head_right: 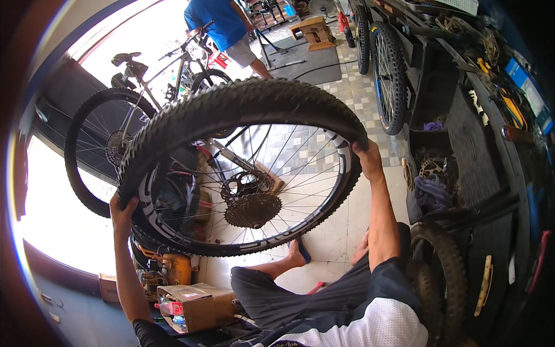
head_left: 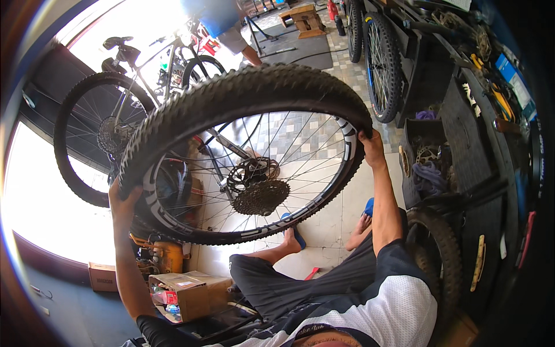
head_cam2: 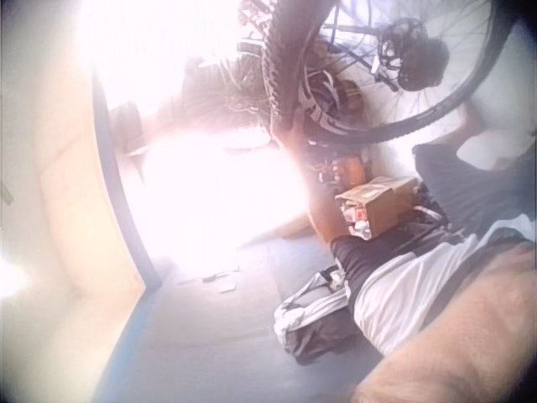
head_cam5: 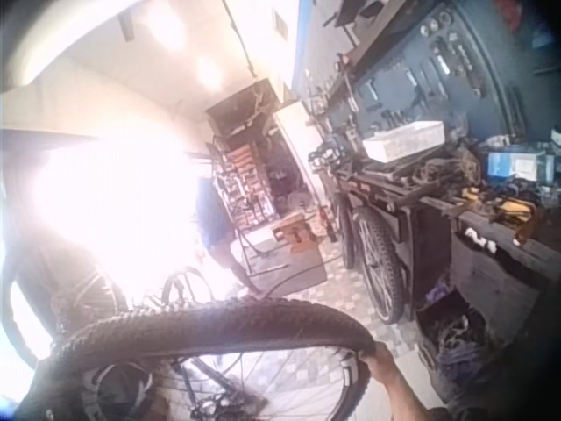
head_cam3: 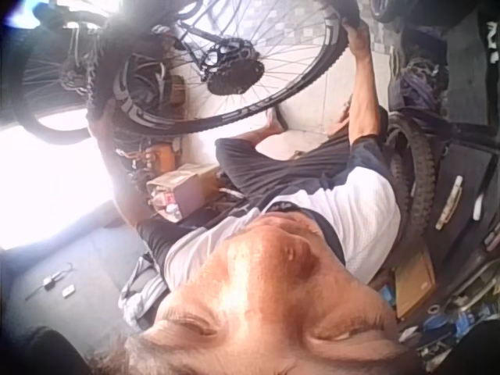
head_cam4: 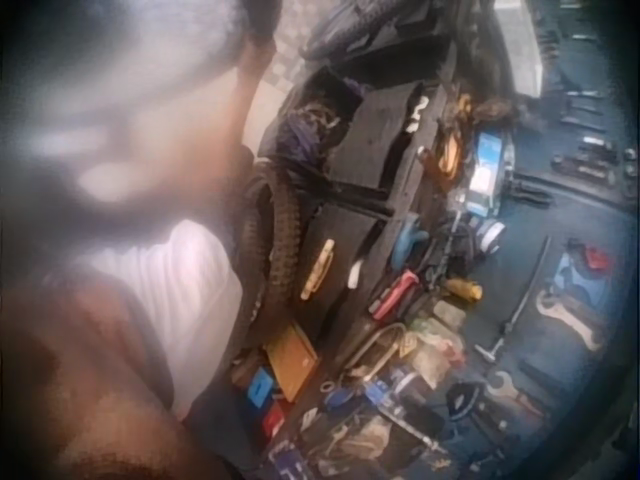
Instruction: The person removes a bicycle tire from a wheel, applies lubricant to the rim, and installs a new tire onto the wheel using tire levers. The person then inflates the tire and secures it onto the rim.
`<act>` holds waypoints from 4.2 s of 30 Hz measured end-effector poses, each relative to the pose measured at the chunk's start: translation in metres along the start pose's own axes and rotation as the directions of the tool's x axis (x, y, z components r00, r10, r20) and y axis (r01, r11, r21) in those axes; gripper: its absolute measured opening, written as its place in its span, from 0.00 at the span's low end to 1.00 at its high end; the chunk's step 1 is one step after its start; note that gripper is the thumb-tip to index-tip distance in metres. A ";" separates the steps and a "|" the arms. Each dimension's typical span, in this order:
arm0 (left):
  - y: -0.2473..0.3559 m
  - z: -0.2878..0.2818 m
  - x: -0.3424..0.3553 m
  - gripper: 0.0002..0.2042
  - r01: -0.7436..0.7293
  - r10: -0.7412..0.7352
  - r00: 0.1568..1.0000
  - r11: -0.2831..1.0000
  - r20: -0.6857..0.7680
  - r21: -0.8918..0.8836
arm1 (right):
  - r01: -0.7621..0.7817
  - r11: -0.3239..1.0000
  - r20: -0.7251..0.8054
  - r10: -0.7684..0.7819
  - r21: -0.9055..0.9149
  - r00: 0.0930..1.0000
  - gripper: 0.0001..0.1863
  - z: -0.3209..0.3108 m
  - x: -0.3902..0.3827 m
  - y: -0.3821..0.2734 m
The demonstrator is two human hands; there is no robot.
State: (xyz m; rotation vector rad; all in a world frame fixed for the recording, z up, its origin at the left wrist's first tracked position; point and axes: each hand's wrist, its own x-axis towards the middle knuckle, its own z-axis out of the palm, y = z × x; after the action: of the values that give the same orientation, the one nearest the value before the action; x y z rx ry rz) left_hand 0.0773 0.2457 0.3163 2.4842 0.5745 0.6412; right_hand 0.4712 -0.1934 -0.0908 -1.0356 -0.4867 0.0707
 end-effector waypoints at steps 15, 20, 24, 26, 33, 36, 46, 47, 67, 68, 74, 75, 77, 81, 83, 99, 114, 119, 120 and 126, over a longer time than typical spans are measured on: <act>-0.094 0.046 0.005 0.11 0.025 -0.007 0.998 0.962 0.069 -0.272 | 0.348 0.807 0.062 -0.364 -0.477 0.929 0.31 0.038 0.011 -0.097; -0.045 0.094 0.016 0.15 -0.194 0.196 0.979 0.980 0.059 -0.043 | 0.256 0.849 0.036 -0.271 -0.462 0.962 0.21 0.009 0.018 -0.094; -0.064 0.106 0.019 0.14 -0.132 0.142 0.986 0.985 0.087 -0.106 | 0.191 0.862 0.046 -0.193 -0.470 0.980 0.15 0.013 0.023 -0.090; -0.058 0.123 0.020 0.14 -0.188 0.198 0.978 0.975 0.068 -0.121 | 0.174 0.899 0.052 -0.167 -0.401 0.985 0.14 0.004 0.025 -0.086; -0.099 0.162 0.035 0.11 -0.073 0.118 0.983 0.954 0.138 -0.289 | 0.133 0.822 0.148 -0.060 -0.554 0.987 0.16 -0.007 0.023 -0.081; -0.127 0.173 0.021 0.08 0.080 0.022 0.972 0.903 0.233 -0.421 | 0.172 0.751 0.157 -0.091 -0.638 0.983 0.21 0.031 0.018 -0.087; -0.187 0.229 0.011 0.14 0.151 -0.037 0.931 0.944 0.363 -0.292 | 0.149 0.604 0.200 0.017 -0.783 0.980 0.20 0.029 0.016 -0.062; -0.190 0.237 0.012 0.15 0.148 -0.030 0.929 0.944 0.368 -0.296 | 0.133 0.603 0.198 0.042 -0.786 0.979 0.20 0.026 0.016 -0.059; -0.218 0.339 -0.026 0.40 -0.149 0.140 0.969 0.988 0.203 0.031 | 0.072 0.587 0.283 0.277 -0.807 0.918 0.15 0.038 -0.034 0.004; -0.166 0.342 -0.016 0.42 -0.232 0.208 0.947 0.970 0.243 0.076 | 0.081 0.576 0.281 0.267 -0.813 0.922 0.16 0.036 -0.036 0.001; -0.043 0.389 -0.009 0.46 -0.606 0.564 0.795 0.752 0.223 0.258 | 0.107 0.649 0.351 0.258 -0.753 0.900 0.18 0.079 -0.027 0.008; -0.047 0.396 -0.007 0.43 -0.587 0.541 0.809 0.721 0.229 0.369 | 0.121 0.641 0.357 0.253 -0.758 0.899 0.18 0.083 -0.025 0.009; -0.050 0.406 -0.002 0.36 -0.607 0.566 0.794 0.719 0.223 0.339 | 0.130 0.611 0.348 0.252 -0.781 0.903 0.17 0.076 -0.029 0.012; -0.050 0.418 0.012 0.29 -0.662 0.616 0.748 0.717 0.248 0.216 | 0.020 0.441 0.241 0.452 -0.897 0.859 0.26 0.063 -0.034 0.007; -0.043 0.421 0.019 0.28 -0.654 0.593 0.750 0.733 0.293 0.190 | 0.046 0.419 0.247 0.440 -0.907 0.864 0.31 0.066 -0.038 0.001; -0.100 0.396 -0.002 0.34 -0.554 0.547 0.832 0.812 0.094 0.182 | 0.085 0.532 0.356 0.433 -0.843 0.828 0.29 0.084 -0.005 0.005; -0.074 0.419 0.028 0.21 -0.465 0.486 0.807 0.873 0.335 -0.145 | 0.340 0.199 0.390 0.585 -0.919 0.711 0.41 0.162 0.015 0.002; -0.073 0.415 0.024 0.21 -0.443 0.463 0.810 0.885 0.360 -0.142 | 0.313 0.287 0.424 0.578 -0.905 0.697 0.32 0.158 0.018 0.000; -0.070 0.413 0.017 0.22 -0.459 0.482 0.822 0.876 0.304 -0.149 | 0.295 0.311 0.426 0.575 -0.904 0.699 0.30 0.155 0.017 -0.002; -0.124 0.404 -0.025 0.41 -0.413 0.414 0.910 0.903 0.018 0.120 | 0.218 0.375 0.401 0.524 -0.901 0.752 0.26 0.099 0.027 -0.015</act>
State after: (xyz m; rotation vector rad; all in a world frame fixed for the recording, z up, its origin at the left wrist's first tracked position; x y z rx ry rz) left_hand 0.2419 0.1835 -0.0692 2.7454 0.0799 0.7925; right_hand 0.4515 -0.1138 -0.0273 -2.2583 -1.1413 0.3982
